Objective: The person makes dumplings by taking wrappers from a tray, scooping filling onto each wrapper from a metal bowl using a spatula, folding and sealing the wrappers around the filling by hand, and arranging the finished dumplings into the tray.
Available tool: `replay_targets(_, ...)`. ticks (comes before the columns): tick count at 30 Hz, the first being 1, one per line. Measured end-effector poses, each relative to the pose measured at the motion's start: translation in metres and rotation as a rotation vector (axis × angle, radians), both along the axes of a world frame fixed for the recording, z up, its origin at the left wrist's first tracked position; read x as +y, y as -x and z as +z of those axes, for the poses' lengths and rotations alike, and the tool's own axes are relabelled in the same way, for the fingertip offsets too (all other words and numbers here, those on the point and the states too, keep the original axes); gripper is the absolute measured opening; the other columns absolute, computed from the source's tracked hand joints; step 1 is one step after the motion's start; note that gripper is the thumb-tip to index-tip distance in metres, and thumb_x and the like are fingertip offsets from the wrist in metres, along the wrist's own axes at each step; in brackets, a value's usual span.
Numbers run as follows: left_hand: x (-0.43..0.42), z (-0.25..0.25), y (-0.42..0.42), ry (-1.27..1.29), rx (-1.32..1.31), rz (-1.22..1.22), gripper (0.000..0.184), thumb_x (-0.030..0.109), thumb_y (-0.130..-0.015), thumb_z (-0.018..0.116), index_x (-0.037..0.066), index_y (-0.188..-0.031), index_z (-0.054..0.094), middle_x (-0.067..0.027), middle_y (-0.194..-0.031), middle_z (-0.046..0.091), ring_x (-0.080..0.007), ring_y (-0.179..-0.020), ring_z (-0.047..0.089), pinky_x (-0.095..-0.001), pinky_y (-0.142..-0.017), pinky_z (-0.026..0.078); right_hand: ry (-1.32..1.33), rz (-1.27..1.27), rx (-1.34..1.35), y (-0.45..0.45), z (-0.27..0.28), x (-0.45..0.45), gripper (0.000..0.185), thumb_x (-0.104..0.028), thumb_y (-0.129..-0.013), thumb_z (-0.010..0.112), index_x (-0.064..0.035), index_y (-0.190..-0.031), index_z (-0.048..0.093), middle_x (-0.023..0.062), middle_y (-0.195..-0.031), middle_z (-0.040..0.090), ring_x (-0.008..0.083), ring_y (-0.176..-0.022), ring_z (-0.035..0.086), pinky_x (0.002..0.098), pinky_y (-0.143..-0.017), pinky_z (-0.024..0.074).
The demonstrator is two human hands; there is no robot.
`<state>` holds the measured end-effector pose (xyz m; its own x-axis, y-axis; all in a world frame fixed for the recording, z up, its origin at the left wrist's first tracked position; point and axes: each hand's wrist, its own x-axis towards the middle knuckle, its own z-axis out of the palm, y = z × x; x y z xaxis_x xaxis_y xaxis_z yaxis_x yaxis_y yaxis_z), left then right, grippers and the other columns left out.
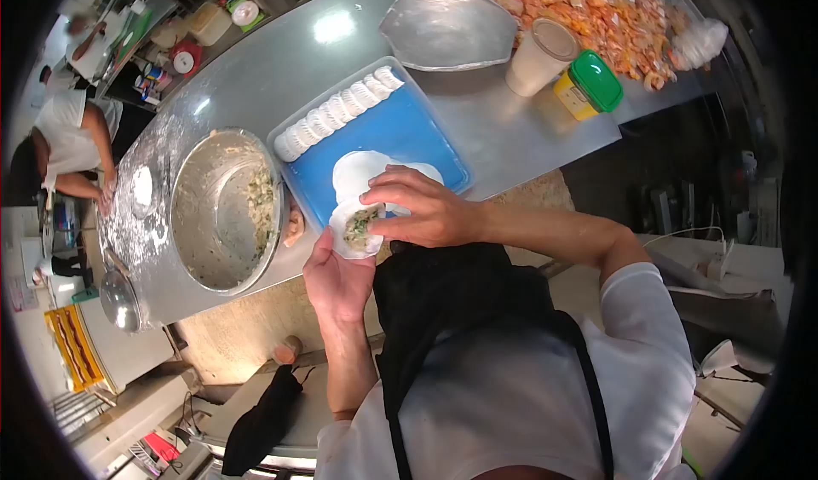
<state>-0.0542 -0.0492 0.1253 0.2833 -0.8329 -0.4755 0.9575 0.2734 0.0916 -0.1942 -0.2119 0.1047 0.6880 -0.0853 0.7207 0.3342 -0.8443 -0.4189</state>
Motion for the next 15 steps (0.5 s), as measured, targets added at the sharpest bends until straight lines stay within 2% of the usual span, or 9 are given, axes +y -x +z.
replay_targets(4,-0.018,0.003,0.007,-0.023,-0.050,-0.126,0.046,0.021,-0.107,0.038,-0.005,-0.144,0.041,-0.0205,-0.146,0.050,-0.0317,-0.135,0.050,-0.0499,-0.114,0.039,-0.047,-0.071,0.019,0.019,-0.003,-0.003,0.024,-0.003,-0.075,0.078,-0.0060,-0.099,0.073,0.0127,-0.124,0.061,0.0349,-0.118,0.058,0.0465,-0.100,0.0486)
replay_targets(7,-0.024,0.015,0.013,0.054,-0.178,-0.260,0.050,0.024,-0.104,0.048,-0.003,-0.146,0.041,-0.0192,-0.147,0.050,-0.0325,-0.136,0.050,-0.0518,-0.115,0.038,-0.310,-0.206,-0.028,0.021,0.002,0.006,0.018,-0.005,-0.080,0.076,-0.0044,-0.097,0.071,0.0112,-0.118,0.062,0.0338,-0.116,0.057,0.0441,-0.096,0.0481)
replay_targets(8,-0.025,0.024,0.018,0.083,-0.256,-0.299,0.058,0.022,-0.099,0.060,-0.002,-0.148,0.039,-0.0196,-0.146,0.051,-0.0336,-0.135,0.050,-0.0529,-0.115,0.038,-0.411,-0.237,-0.020,0.022,0.008,0.008,0.013,-0.003,-0.084,0.074,-0.0032,-0.096,0.070,0.0116,-0.118,0.062,0.0331,-0.112,0.058,0.0427,-0.093,0.0480)
replay_targets(11,-0.019,0.011,0.028,0.169,-0.664,-0.326,0.062,0.013,-0.095,0.067,-0.004,-0.148,0.038,-0.0205,-0.146,0.051,-0.0331,-0.134,0.052,-0.0511,-0.115,0.040,-0.584,-0.310,-0.018,0.020,0.022,0.013,0.011,-0.002,-0.084,0.074,-0.0028,-0.094,0.069,0.0118,-0.118,0.062,0.0317,-0.109,0.059,0.0411,-0.092,0.0479)
replay_targets(12,-0.021,0.019,0.036,0.063,-0.773,-0.249,0.068,0.006,-0.091,0.073,-0.005,-0.148,0.038,-0.0210,-0.141,0.054,-0.0316,-0.130,0.057,-0.0470,-0.111,0.045,-0.596,-0.309,-0.017,0.020,0.028,0.014,0.014,-0.004,-0.085,0.075,-0.0026,-0.098,0.071,0.0125,-0.118,0.063,0.0305,-0.108,0.059,0.0396,-0.092,0.0477)
replay_targets(15,-0.021,0.028,0.044,-0.183,-1.098,-0.081,0.074,0.016,-0.087,0.079,-0.004,-0.148,0.040,-0.0190,-0.137,0.056,-0.0326,-0.127,0.057,-0.0473,-0.112,0.042,-0.576,-0.234,0.025,0.023,0.054,0.018,0.014,0.000,-0.087,0.074,-0.0001,-0.101,0.072,0.0160,-0.120,0.064,0.0302,-0.112,0.062,0.0386,-0.094,0.0502)
